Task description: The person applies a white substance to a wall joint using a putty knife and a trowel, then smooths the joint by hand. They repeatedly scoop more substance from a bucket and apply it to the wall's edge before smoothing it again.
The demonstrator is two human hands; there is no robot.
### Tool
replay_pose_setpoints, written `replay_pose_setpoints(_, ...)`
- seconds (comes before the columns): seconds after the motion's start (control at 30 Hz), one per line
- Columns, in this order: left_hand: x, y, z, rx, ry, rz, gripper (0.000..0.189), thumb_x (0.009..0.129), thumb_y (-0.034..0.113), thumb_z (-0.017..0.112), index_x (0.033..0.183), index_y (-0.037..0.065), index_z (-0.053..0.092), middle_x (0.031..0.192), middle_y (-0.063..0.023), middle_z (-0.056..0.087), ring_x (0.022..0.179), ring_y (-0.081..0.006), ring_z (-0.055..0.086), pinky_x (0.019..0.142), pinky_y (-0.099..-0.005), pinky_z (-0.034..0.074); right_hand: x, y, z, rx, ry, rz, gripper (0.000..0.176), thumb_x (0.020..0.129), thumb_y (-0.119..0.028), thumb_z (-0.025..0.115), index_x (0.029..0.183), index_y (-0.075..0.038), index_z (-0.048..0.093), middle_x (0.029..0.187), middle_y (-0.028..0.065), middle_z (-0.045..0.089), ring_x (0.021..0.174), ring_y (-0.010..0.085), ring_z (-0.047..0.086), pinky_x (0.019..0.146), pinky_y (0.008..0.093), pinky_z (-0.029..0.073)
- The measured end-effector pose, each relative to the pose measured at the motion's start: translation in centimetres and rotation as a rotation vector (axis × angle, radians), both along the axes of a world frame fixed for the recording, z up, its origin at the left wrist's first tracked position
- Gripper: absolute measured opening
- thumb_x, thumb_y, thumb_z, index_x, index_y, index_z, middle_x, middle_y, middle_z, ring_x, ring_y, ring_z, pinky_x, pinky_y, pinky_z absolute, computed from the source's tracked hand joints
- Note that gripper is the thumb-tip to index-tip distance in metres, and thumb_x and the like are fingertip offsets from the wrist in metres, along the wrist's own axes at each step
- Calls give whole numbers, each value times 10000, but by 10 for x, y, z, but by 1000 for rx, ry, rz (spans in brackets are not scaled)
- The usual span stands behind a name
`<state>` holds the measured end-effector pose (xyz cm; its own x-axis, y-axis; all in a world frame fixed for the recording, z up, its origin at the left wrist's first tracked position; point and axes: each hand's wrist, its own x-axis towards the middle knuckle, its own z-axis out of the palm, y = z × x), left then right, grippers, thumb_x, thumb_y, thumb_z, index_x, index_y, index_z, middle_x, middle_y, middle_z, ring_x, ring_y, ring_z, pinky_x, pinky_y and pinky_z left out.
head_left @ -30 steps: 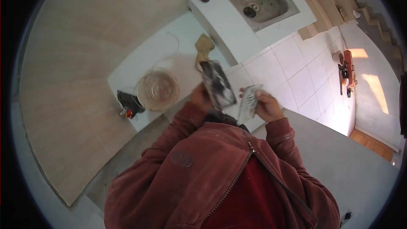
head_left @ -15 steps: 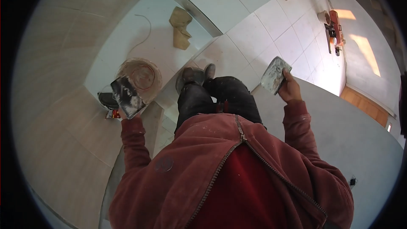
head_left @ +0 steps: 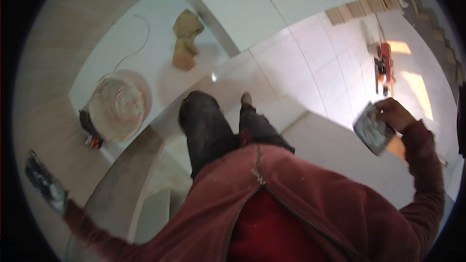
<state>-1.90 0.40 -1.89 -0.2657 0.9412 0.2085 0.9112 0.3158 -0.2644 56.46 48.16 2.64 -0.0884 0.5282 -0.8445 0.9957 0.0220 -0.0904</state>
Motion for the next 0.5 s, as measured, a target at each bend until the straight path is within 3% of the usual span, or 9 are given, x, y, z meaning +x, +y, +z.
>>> replay_pose_setpoints(0.03, 35, 27, -4, 58, -225, -107, 557, 929, 367, 294, 1324, -25, 317, 1358, -153, 360, 1246, -264, 338, 1043, -348, 226, 9, 17, -23, -164, 59, 30, 126, 778, -117, 627, 829, -2, 635, 632, -6, 561, 595, 56, 493, 568, 228, 414)
replay_pose_setpoints(0.1, 100, 61, -78, 161, -131, -44, 544, 932, 346, 274, 1334, -20, 291, 1366, -146, 347, 1250, -251, 335, 1043, -339, 227, 14, 26, -100, -65, 299, 52, 118, 762, -107, 630, 747, 6, 602, 579, -20, 528, 516, 57, 476, 502, 232, 406)
replay_pose_setpoints(0.2, 185, 105, -168, 277, -28, 134, 511, 940, 281, 213, 1364, -4, 214, 1390, -124, 309, 1262, -214, 325, 1045, -314, 229, 106, 20, -346, 386, 729, -120, 227, 854, -253, 553, 849, -26, 574, 700, -11, 528, 624, 75, 469, 542, 241, 390)
replay_pose_setpoints(0.27, 224, 165, -202, 261, -22, 24, 509, 935, 273, 249, 1369, 8, 220, 1386, -138, 314, 1263, -245, 331, 1045, -344, 232, 153, -34, -433, 67, 993, -1122, 267, 861, -222, 522, 1009, -2, 558, 887, 39, 579, 821, 134, 523, 738, 278, 432)
replay_pose_setpoints(0.3, 233, 178, -221, 219, 23, 13, 533, 911, 278, 363, 1359, 11, 257, 1372, -174, 319, 1261, -272, 333, 1044, -375, 237, 186, -61, -435, -19, 925, -1148, 320, 860, -199, 518, 1096, 16, 524, 955, 55, 582, 864, 154, 547, 778, 288, 447)
replay_pose_setpoints(0.37, 280, 212, -266, 813, -1066, -50, 487, 902, 141, 409, 1351, 14, 269, 1356, -167, 336, 1233, -254, 370, 1040, -343, 286, 211, -75, -390, 24, 850, -1121, 258, 894, -159, 482, 1087, 7, 524, 940, 70, 599, 804, 135, 579, 721, 270, 478)
replay_pose_setpoints(0.43, 315, 210, -277, 1479, -1901, 321, 421, 906, 115, 385, 1315, 25, 345, 1329, -155, 378, 1217, -239, 390, 1050, -326, 292, 255, -49, -384, -51, 886, -1085, 213, 910, -149, 454, 1043, 0, 528, 907, 69, 601, 786, 130, 586, 709, 266, 486)
replay_pose_setpoints(0.47, 332, 204, -292, 1477, -1717, 396, 385, 900, 115, 388, 1273, 17, 401, 1283, -154, 430, 1181, -236, 427, 1028, -341, 329, 274, -35, -399, -35, 935, -1089, 211, 906, -163, 461, 1028, -4, 527, 900, 68, 600, 779, 138, 587, 708, 276, 489)
replay_pose_setpoints(0.5, 317, 155, -317, 969, -2556, -296, 377, 898, 176, 415, 1239, 17, 433, 1238, -165, 470, 1110, -264, 487, 955, -375, 413, 292, -32, -405, -21, 956, -1093, 210, 903, -177, 467, 1012, -7, 526, 894, 67, 598, 773, 147, 588, 707, 286, 493)
